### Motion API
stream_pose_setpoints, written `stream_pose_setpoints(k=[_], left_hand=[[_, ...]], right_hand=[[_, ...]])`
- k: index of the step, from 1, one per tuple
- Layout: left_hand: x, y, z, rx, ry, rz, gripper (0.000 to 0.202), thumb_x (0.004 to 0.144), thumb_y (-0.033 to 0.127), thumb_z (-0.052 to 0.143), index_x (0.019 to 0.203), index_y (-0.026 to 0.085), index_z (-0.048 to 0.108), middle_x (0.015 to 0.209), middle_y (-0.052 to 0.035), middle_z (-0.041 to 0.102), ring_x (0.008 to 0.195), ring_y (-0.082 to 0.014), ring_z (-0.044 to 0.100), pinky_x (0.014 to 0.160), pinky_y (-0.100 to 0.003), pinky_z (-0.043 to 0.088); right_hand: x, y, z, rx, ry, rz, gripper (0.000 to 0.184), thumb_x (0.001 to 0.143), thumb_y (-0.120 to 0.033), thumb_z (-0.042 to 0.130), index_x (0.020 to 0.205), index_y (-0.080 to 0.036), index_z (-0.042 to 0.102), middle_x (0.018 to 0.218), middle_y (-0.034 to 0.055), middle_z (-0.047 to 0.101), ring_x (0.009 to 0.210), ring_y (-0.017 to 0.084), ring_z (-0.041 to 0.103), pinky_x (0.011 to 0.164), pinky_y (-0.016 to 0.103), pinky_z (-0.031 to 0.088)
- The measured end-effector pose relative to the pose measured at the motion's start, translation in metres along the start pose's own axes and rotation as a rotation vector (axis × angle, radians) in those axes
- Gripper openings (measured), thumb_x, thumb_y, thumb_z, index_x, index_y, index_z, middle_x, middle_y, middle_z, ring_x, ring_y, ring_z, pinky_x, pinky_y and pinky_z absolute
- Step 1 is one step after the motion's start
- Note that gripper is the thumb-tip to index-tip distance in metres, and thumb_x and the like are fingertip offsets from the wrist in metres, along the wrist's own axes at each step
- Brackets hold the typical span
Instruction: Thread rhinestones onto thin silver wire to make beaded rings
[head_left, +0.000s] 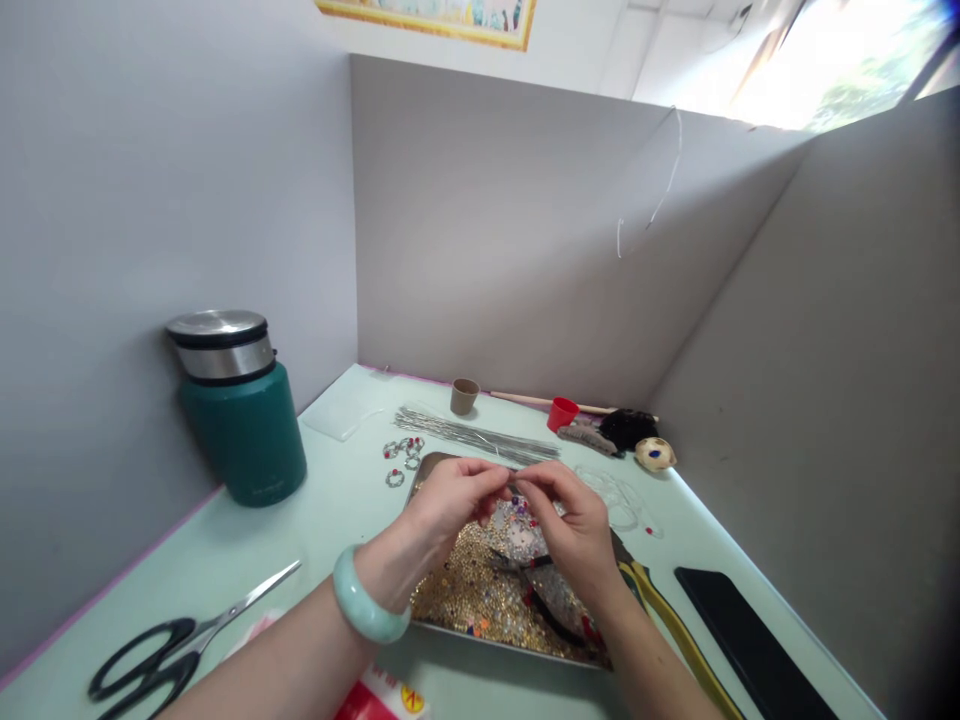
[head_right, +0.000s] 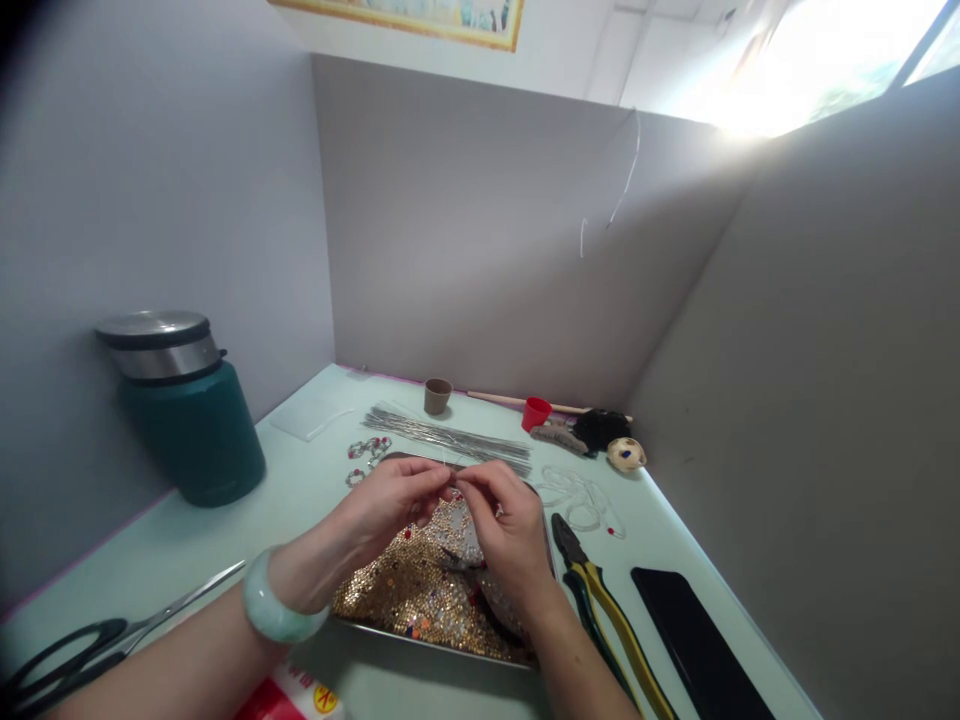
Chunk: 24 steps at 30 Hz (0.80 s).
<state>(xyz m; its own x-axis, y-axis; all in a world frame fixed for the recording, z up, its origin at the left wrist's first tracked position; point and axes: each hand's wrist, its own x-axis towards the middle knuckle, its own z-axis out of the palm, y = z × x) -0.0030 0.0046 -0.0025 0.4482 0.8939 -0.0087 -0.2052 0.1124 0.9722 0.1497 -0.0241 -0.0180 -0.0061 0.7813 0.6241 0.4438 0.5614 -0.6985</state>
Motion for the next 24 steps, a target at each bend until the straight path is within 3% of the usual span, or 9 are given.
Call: stream_pose_setpoints(k=[8,11,16,24], left_hand=[[0.0004,-0.0017,0.0,-0.04,-0.037,-0.04,0.019,0.076,0.031,0.061,0.069,0.013,0.059,0.065,-0.0016,0.055,0.052,-0.0068,0.043,0.051,-0.023,0.032],[0.0,0.0002,0.0001,-0.06,-0.134,-0.103,0.022,0.08,0.034,0.057,0.073,0.013,0.058,0.07,-0.0038,0.059,0.048,-0.0062,0.045,0.047,-0.022,0.032],[-0.0009,0.0015,-0.0016,-0.068,-0.233,-0.096,0.019,0.083,0.033,0.052,0.075,0.016,0.053,0.063,0.0003,0.054,0.039,-0.0038,0.034,0.038,-0.021,0.022],[-0.0008,0.004,0.0004,-0.033,-0.165,-0.018,0.017,0.08,0.032,0.055,0.073,0.016,0.05,0.06,0.0031,0.052,0.038,-0.0022,0.024,0.038,-0.021,0.011]], right_hand=[[-0.0032,0.0019,0.0005,-0.024,-0.026,-0.065,0.014,0.084,-0.018,0.055,0.087,-0.025,0.066,0.078,0.0035,0.062,0.071,0.019,0.055,0.066,0.031,0.041],[-0.0033,0.0028,0.0001,0.008,0.0,-0.069,0.014,0.084,-0.018,0.055,0.087,-0.026,0.067,0.078,0.0033,0.062,0.072,0.019,0.055,0.067,0.032,0.041],[-0.002,0.0018,0.0002,0.063,0.037,-0.032,0.012,0.083,-0.018,0.057,0.083,-0.026,0.066,0.076,0.0025,0.061,0.07,0.018,0.054,0.065,0.031,0.041],[-0.0007,0.0077,-0.0023,0.033,0.067,-0.097,0.016,0.085,-0.015,0.055,0.089,-0.025,0.067,0.08,0.0028,0.06,0.071,0.017,0.055,0.065,0.031,0.044]])
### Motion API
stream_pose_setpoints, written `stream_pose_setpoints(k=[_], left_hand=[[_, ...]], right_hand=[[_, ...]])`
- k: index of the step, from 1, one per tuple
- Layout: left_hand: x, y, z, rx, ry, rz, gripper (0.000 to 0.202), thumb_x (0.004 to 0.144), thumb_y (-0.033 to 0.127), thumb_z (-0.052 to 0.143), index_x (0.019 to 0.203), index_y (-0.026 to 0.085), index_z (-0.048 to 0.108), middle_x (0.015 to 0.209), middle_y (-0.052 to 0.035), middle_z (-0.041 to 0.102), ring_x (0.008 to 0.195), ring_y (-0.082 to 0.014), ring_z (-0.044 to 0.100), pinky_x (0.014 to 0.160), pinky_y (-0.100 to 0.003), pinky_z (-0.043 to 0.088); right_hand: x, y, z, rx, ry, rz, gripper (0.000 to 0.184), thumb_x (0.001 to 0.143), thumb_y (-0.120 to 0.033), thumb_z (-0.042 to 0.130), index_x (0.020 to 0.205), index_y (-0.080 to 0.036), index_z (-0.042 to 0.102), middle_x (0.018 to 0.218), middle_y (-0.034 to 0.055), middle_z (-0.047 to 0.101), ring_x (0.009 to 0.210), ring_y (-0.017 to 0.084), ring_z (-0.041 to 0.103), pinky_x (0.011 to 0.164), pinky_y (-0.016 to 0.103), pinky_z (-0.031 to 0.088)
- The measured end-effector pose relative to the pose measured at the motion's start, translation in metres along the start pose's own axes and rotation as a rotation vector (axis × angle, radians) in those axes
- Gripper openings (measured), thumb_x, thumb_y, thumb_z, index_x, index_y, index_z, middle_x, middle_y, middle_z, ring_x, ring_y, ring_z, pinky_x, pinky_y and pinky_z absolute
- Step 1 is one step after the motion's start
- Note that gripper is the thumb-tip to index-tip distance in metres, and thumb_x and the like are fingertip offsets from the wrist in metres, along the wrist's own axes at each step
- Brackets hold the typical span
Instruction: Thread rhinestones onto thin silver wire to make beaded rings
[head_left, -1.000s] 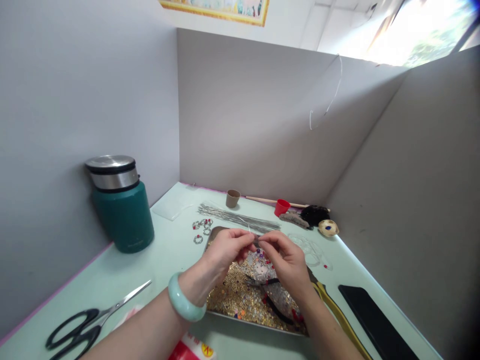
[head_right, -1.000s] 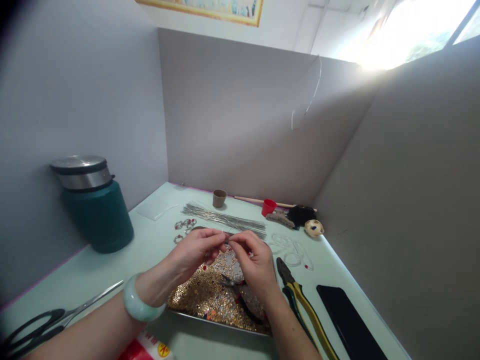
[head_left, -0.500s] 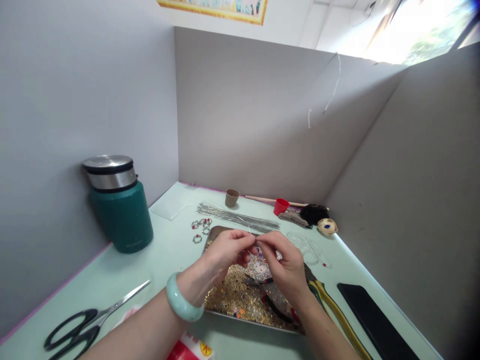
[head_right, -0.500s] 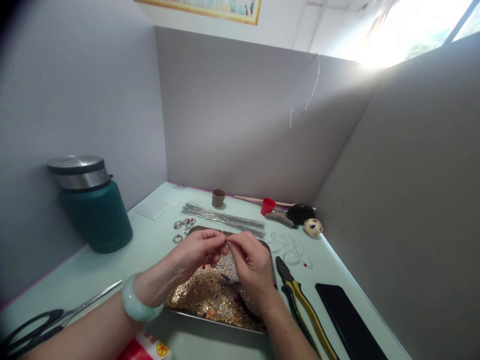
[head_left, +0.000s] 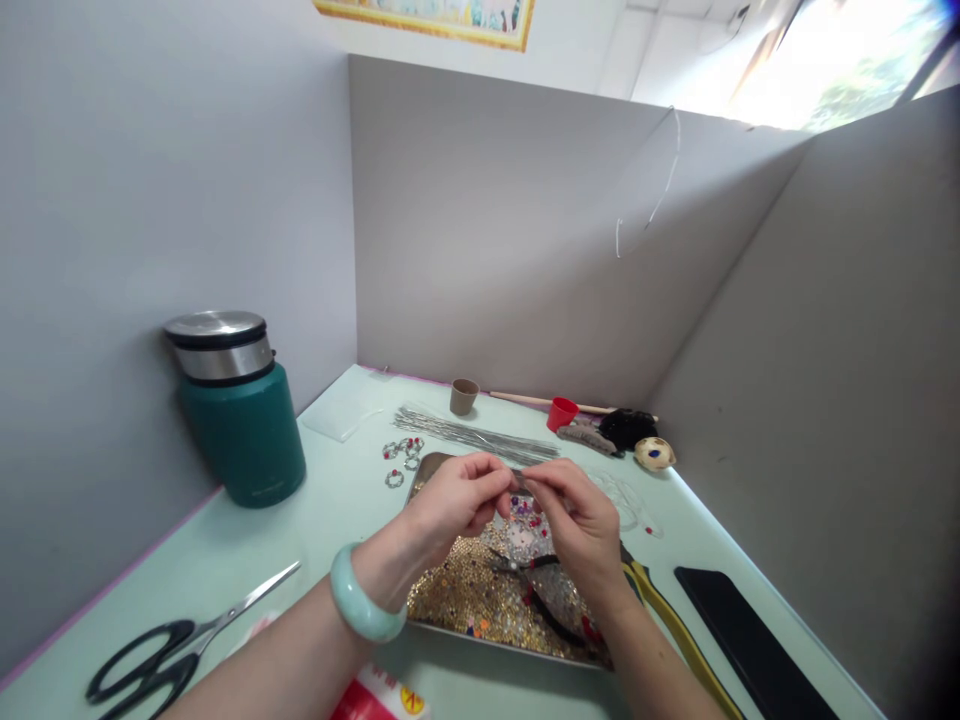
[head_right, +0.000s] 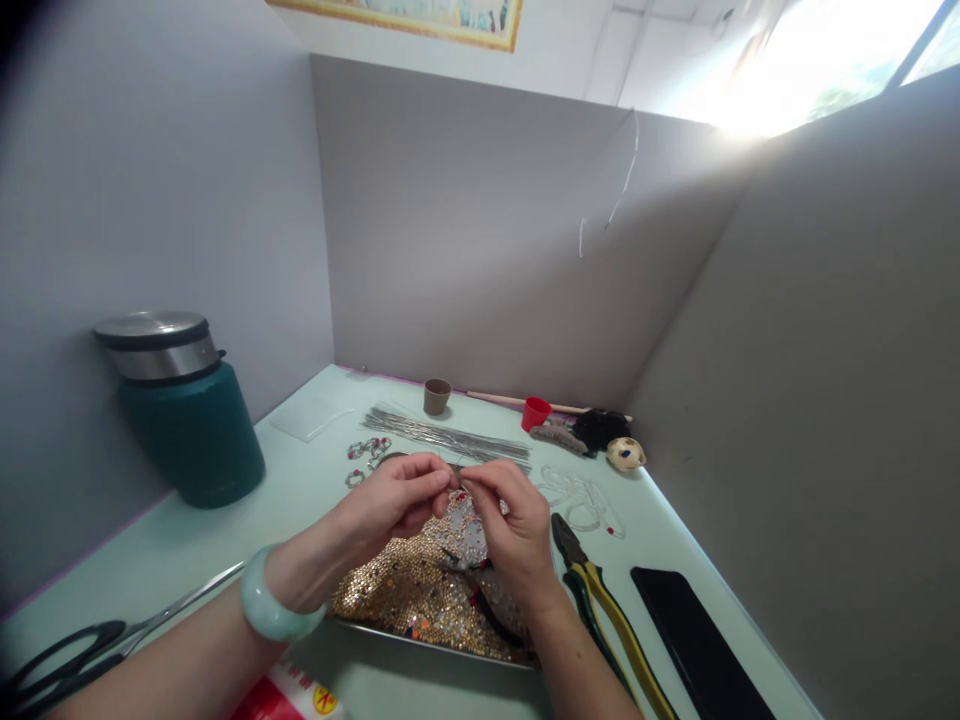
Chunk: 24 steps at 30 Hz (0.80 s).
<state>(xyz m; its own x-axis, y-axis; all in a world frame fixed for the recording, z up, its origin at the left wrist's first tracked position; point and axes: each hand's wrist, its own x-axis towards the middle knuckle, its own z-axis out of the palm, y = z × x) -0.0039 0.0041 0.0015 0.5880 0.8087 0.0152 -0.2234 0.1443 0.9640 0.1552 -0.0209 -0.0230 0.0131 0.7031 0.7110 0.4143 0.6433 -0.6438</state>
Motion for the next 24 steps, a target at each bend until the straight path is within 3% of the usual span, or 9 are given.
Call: stream_pose_setpoints(k=[4,9,13,17,24], left_hand=[[0.0,0.002,0.003,0.15,0.037,0.016,0.016,0.08,0.031,0.053,0.072,0.017,0.05,0.055,0.004,0.051,0.037,-0.004,0.025,0.038,-0.021,0.015],[-0.001,0.003,0.001,0.539,0.105,0.141,0.018,0.081,0.026,0.047,0.066,0.018,0.053,0.058,0.0017,0.054,0.051,-0.0092,0.043,0.048,-0.022,0.029],[-0.001,0.001,-0.002,0.958,0.179,0.261,0.023,0.081,0.021,0.045,0.06,0.018,0.052,0.054,0.0007,0.053,0.054,-0.0121,0.044,0.053,-0.025,0.03],[-0.001,-0.004,-0.002,1.29,0.156,0.316,0.023,0.081,0.019,0.044,0.063,0.018,0.057,0.057,-0.0026,0.056,0.054,-0.0142,0.045,0.051,-0.027,0.024],[-0.009,-0.005,0.005,1.43,-0.124,0.482,0.016,0.074,0.011,0.049,0.067,0.019,0.061,0.056,-0.0018,0.056,0.049,-0.0129,0.045,0.049,-0.026,0.023]], right_hand=[[-0.002,0.002,-0.004,-0.153,0.053,-0.149,0.019,0.082,-0.012,0.058,0.092,-0.025,0.067,0.086,0.0032,0.058,0.078,0.017,0.055,0.067,0.031,0.046],[-0.003,-0.002,-0.01,-0.424,0.129,-0.309,0.027,0.077,-0.009,0.063,0.096,-0.027,0.068,0.096,0.0047,0.053,0.092,0.02,0.051,0.081,0.038,0.044],[0.003,-0.007,-0.01,-0.543,0.04,-0.365,0.02,0.078,-0.01,0.062,0.088,-0.026,0.068,0.101,0.0053,0.057,0.099,0.025,0.047,0.087,0.046,0.038],[0.011,-0.013,-0.013,-0.445,-0.194,-0.199,0.009,0.081,-0.015,0.058,0.077,-0.021,0.063,0.09,0.0045,0.06,0.092,0.022,0.05,0.083,0.042,0.038],[0.015,-0.007,-0.037,0.042,-0.552,0.439,0.01,0.079,-0.022,0.057,0.07,-0.019,0.06,0.076,-0.0001,0.059,0.073,0.015,0.053,0.066,0.027,0.041]])
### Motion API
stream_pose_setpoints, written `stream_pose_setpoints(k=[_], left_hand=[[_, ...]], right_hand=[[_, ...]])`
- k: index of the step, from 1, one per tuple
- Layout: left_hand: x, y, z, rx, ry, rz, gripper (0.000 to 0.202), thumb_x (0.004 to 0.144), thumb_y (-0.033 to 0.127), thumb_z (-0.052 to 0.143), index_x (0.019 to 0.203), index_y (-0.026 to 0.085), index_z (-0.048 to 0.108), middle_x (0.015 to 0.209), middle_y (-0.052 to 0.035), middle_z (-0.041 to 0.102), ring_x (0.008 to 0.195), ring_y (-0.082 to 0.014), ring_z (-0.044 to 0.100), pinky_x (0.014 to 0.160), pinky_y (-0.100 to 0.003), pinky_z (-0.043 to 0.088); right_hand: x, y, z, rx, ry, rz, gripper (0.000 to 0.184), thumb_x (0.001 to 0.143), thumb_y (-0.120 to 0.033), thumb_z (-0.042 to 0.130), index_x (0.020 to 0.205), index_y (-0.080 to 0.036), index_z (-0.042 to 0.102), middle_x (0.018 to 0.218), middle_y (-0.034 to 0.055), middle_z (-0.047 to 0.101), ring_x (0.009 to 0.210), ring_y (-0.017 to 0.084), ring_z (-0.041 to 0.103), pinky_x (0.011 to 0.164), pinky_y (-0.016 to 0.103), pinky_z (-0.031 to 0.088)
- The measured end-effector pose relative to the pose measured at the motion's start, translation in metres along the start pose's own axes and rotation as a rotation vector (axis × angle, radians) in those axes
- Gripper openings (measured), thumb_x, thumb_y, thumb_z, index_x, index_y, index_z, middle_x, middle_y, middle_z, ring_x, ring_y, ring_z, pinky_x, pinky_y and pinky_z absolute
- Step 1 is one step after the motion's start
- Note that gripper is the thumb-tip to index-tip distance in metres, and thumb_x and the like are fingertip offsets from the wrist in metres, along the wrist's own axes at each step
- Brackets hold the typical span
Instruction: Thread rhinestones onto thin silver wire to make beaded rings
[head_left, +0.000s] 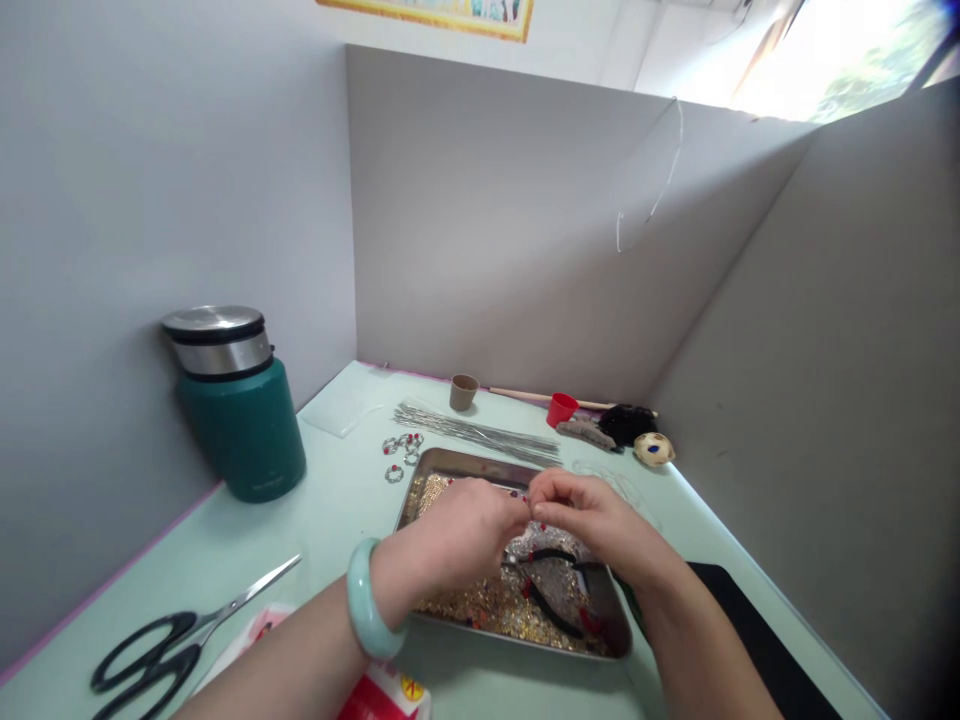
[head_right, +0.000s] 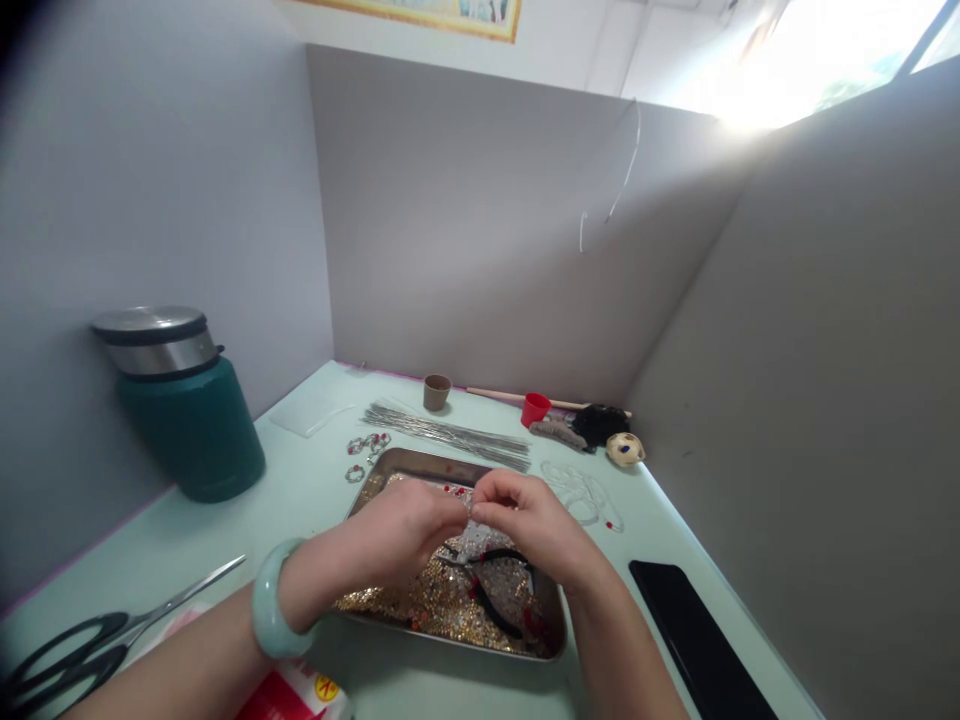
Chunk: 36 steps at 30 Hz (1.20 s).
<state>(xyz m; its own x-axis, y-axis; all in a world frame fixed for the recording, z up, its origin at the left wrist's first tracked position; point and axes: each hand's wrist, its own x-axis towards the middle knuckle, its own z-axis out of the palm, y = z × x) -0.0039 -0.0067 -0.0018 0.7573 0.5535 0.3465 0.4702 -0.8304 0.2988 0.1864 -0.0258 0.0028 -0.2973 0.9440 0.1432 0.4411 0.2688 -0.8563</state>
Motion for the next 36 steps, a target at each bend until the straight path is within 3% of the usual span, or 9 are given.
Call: stream_pose_setpoints(k=[3,6,10,13,18,25,30,36], left_hand=[[0.0,0.003,-0.001,0.043,-0.061,0.055,0.019,0.068,0.007,0.051,0.073,0.02,0.064,0.056,-0.001,0.057,0.047,-0.0131,0.044,0.048,-0.027,0.021],[0.002,0.001,0.0,-0.065,0.005,-0.045,0.017,0.077,0.015,0.049,0.076,0.02,0.066,0.059,-0.0012,0.059,0.051,-0.0132,0.046,0.05,-0.026,0.026],[0.006,-0.004,0.002,-0.32,0.076,-0.304,0.024,0.083,0.025,0.046,0.067,0.018,0.063,0.059,-0.0005,0.061,0.053,-0.0121,0.048,0.051,-0.024,0.03],[0.007,-0.006,0.002,-0.382,0.074,-0.37,0.024,0.082,0.024,0.047,0.064,0.017,0.062,0.058,0.0003,0.061,0.052,-0.0114,0.049,0.052,-0.024,0.031],[0.006,-0.006,0.004,-0.266,0.137,-0.35,0.024,0.083,0.024,0.047,0.069,0.018,0.066,0.058,-0.0007,0.061,0.052,-0.0127,0.047,0.052,-0.025,0.03],[0.006,-0.003,0.003,-0.252,0.149,-0.36,0.024,0.082,0.022,0.047,0.066,0.018,0.065,0.058,-0.0019,0.06,0.054,-0.0144,0.047,0.053,-0.027,0.029],[0.009,-0.004,-0.001,-0.55,0.126,-0.47,0.026,0.076,0.022,0.05,0.051,0.017,0.055,0.048,0.0013,0.051,0.05,-0.0122,0.043,0.054,-0.026,0.03],[0.01,-0.008,0.003,-1.057,0.15,-0.602,0.02,0.076,0.03,0.052,0.063,0.016,0.055,0.051,0.003,0.049,0.04,-0.0067,0.028,0.043,-0.023,0.021]], right_hand=[[0.001,0.005,-0.001,0.102,-0.068,0.115,0.008,0.076,-0.024,0.061,0.07,-0.019,0.062,0.068,-0.0018,0.059,0.066,0.014,0.052,0.062,0.025,0.039],[0.004,0.004,0.004,0.125,-0.014,0.122,0.01,0.075,-0.026,0.061,0.069,-0.018,0.061,0.065,-0.0022,0.058,0.063,0.013,0.051,0.06,0.025,0.039],[0.007,0.0,0.009,-0.02,0.348,-0.07,0.012,0.081,-0.028,0.056,0.083,-0.019,0.063,0.085,0.0026,0.061,0.08,0.017,0.055,0.073,0.03,0.042],[0.006,-0.004,0.012,-0.252,0.529,-0.291,0.012,0.085,-0.025,0.053,0.086,-0.02,0.064,0.094,0.0047,0.058,0.093,0.02,0.053,0.084,0.034,0.04],[0.004,-0.006,0.022,-0.514,0.457,-0.424,0.017,0.086,-0.018,0.051,0.096,-0.023,0.065,0.094,0.006,0.057,0.092,0.021,0.052,0.082,0.037,0.041],[0.007,-0.004,0.026,-0.607,0.482,-0.477,0.011,0.085,-0.016,0.051,0.087,-0.021,0.061,0.092,0.0064,0.057,0.089,0.022,0.051,0.079,0.039,0.04],[0.003,-0.008,0.023,-0.64,0.516,-0.481,0.009,0.083,-0.016,0.052,0.085,-0.021,0.059,0.093,0.0072,0.055,0.089,0.023,0.049,0.079,0.04,0.039],[0.003,-0.006,0.027,-0.671,0.534,-0.485,0.008,0.082,-0.015,0.053,0.083,-0.02,0.059,0.09,0.007,0.053,0.086,0.023,0.047,0.078,0.04,0.039]])
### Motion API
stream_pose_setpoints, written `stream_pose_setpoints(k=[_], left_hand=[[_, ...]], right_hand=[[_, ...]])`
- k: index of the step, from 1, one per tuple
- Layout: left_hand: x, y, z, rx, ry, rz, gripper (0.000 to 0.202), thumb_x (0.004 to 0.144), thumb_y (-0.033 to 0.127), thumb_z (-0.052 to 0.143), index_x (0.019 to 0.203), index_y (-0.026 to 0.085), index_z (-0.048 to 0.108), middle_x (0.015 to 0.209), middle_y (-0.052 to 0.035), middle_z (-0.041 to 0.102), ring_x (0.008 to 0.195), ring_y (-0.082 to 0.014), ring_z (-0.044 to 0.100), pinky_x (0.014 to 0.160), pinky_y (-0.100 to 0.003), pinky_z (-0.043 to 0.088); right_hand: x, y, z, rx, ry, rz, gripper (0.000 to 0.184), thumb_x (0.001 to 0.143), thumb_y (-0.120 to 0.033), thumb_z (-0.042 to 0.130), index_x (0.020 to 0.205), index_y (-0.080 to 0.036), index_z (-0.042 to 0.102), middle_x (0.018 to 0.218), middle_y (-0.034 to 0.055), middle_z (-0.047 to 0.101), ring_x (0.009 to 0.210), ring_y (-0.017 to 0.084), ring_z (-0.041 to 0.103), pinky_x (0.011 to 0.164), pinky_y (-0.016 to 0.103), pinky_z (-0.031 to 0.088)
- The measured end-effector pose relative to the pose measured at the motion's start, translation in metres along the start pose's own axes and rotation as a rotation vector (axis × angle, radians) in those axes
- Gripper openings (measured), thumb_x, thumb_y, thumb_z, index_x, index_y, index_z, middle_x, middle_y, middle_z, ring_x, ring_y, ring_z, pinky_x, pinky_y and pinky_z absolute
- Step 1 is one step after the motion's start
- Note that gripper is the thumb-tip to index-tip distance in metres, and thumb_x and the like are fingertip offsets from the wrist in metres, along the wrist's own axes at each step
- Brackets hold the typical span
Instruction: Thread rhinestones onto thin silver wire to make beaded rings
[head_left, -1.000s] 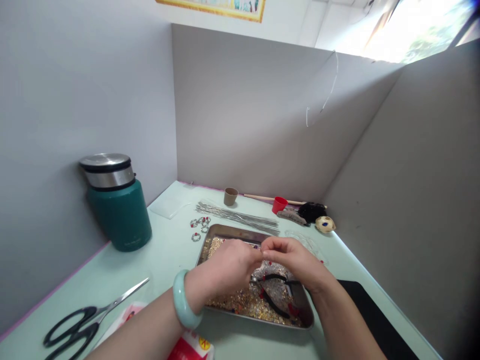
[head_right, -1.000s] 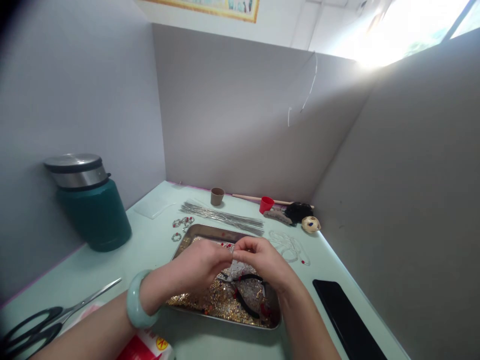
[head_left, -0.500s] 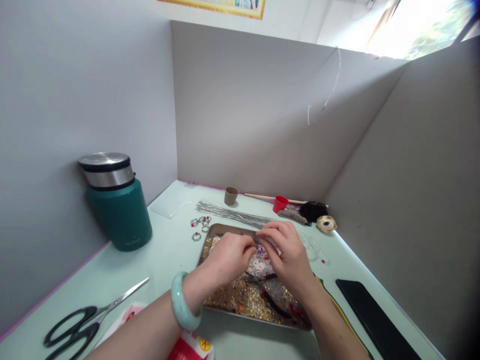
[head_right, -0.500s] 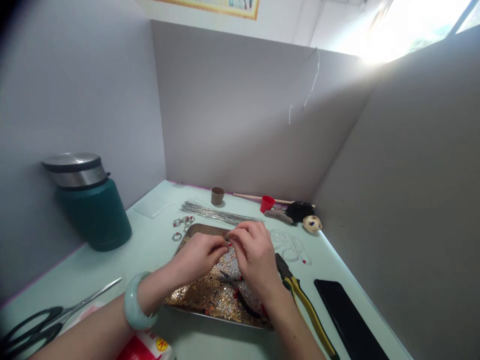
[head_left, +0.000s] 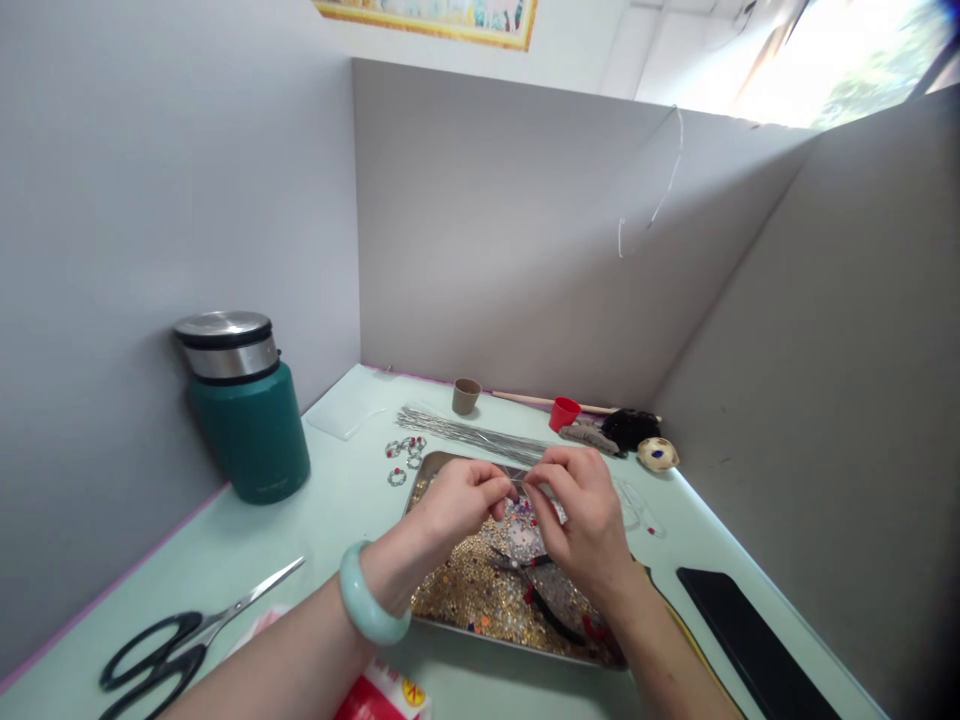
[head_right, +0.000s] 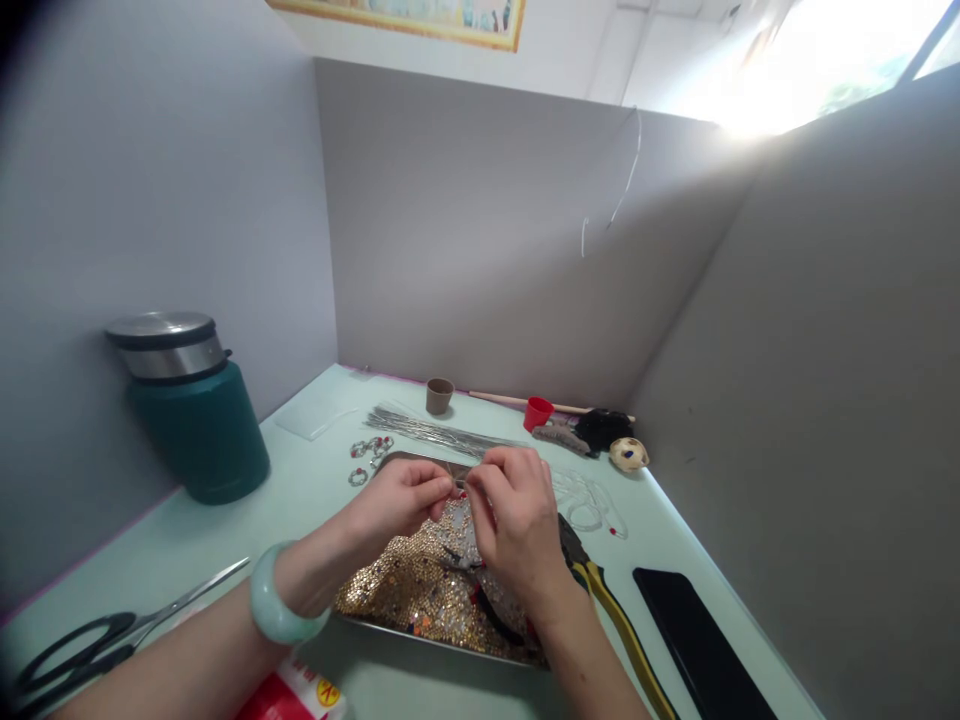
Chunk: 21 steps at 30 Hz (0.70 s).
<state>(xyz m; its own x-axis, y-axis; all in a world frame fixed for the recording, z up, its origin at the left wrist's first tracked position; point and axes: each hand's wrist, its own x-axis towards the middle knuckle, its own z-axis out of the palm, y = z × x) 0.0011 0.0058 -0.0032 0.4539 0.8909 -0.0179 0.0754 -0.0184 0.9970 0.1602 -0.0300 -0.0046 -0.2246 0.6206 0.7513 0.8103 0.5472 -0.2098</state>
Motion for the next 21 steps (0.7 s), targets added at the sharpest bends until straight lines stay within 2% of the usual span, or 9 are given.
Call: stream_pose_setpoints(k=[3,6,8,10,12,14,16,18,21], left_hand=[[0.001,-0.001,0.0,-0.169,0.004,-0.026,0.019,0.077,0.032,0.053,0.068,0.016,0.054,0.053,0.0043,0.047,0.038,-0.0048,0.024,0.04,-0.022,0.015],[0.0,-0.001,-0.001,-0.221,0.021,-0.001,0.023,0.079,0.032,0.053,0.064,0.015,0.051,0.052,0.0052,0.044,0.038,-0.0037,0.023,0.04,-0.022,0.014],[-0.001,-0.001,-0.002,-0.228,0.006,0.019,0.022,0.08,0.032,0.052,0.067,0.014,0.054,0.055,0.0042,0.046,0.039,-0.0038,0.027,0.04,-0.022,0.017],[-0.001,0.0,-0.004,-0.256,-0.031,0.05,0.021,0.082,0.032,0.052,0.074,0.014,0.059,0.06,0.0024,0.05,0.042,-0.0044,0.032,0.041,-0.021,0.021],[-0.002,0.0,-0.005,-0.317,-0.081,0.076,0.024,0.084,0.034,0.05,0.08,0.013,0.061,0.063,0.0013,0.052,0.045,-0.0049,0.036,0.043,-0.021,0.025],[-0.002,0.001,-0.005,-0.4,-0.149,0.087,0.028,0.086,0.035,0.047,0.084,0.012,0.062,0.063,0.0006,0.052,0.046,-0.0052,0.038,0.044,-0.021,0.028],[-0.003,0.0,-0.004,-0.469,-0.227,0.089,0.029,0.088,0.036,0.046,0.087,0.011,0.062,0.064,-0.0007,0.054,0.046,-0.0058,0.041,0.046,-0.021,0.032],[-0.003,0.0,-0.003,-0.493,-0.267,0.087,0.03,0.088,0.036,0.045,0.09,0.011,0.061,0.065,-0.0022,0.057,0.046,-0.0067,0.044,0.047,-0.022,0.035],[-0.003,0.001,-0.002,-0.449,-0.239,0.068,0.027,0.088,0.036,0.045,0.088,0.012,0.057,0.064,-0.0035,0.06,0.047,-0.0082,0.049,0.049,-0.023,0.037]], right_hand=[[-0.003,-0.009,0.009,0.022,0.035,0.083,0.007,0.083,-0.015,0.051,0.081,-0.019,0.057,0.089,0.0075,0.052,0.087,0.023,0.047,0.078,0.039,0.039],[-0.004,-0.016,0.015,0.071,0.074,0.16,0.009,0.084,-0.017,0.049,0.081,-0.019,0.057,0.09,0.0077,0.052,0.088,0.023,0.048,0.079,0.039,0.039],[-0.005,-0.016,0.017,0.186,0.086,0.22,0.01,0.086,-0.021,0.049,0.08,-0.02,0.057,0.089,0.0071,0.054,0.088,0.022,0.049,0.079,0.037,0.04],[-0.004,-0.012,0.017,0.381,0.087,0.354,0.016,0.089,-0.028,0.046,0.081,-0.02,0.057,0.085,0.0056,0.056,0.084,0.021,0.052,0.076,0.034,0.042],[-0.004,-0.006,0.017,0.573,0.098,0.547,0.023,0.091,-0.035,0.041,0.087,-0.02,0.058,0.082,0.0039,0.058,0.076,0.018,0.053,0.07,0.03,0.044],[-0.004,-0.001,0.017,0.676,0.115,0.675,0.024,0.089,-0.039,0.044,0.093,-0.02,0.059,0.084,0.0031,0.06,0.074,0.017,0.055,0.07,0.029,0.045],[-0.003,0.0,0.017,0.698,0.099,0.685,0.023,0.086,-0.039,0.05,0.096,-0.021,0.06,0.092,0.0032,0.062,0.081,0.018,0.056,0.075,0.029,0.044],[-0.003,-0.002,0.017,0.694,0.059,0.637,0.022,0.087,-0.038,0.049,0.096,-0.021,0.061,0.095,0.0032,0.063,0.087,0.019,0.056,0.08,0.03,0.043],[-0.003,-0.008,0.016,0.691,0.03,0.569,0.019,0.088,-0.035,0.049,0.091,-0.02,0.061,0.09,0.0035,0.063,0.087,0.019,0.056,0.08,0.029,0.043]])
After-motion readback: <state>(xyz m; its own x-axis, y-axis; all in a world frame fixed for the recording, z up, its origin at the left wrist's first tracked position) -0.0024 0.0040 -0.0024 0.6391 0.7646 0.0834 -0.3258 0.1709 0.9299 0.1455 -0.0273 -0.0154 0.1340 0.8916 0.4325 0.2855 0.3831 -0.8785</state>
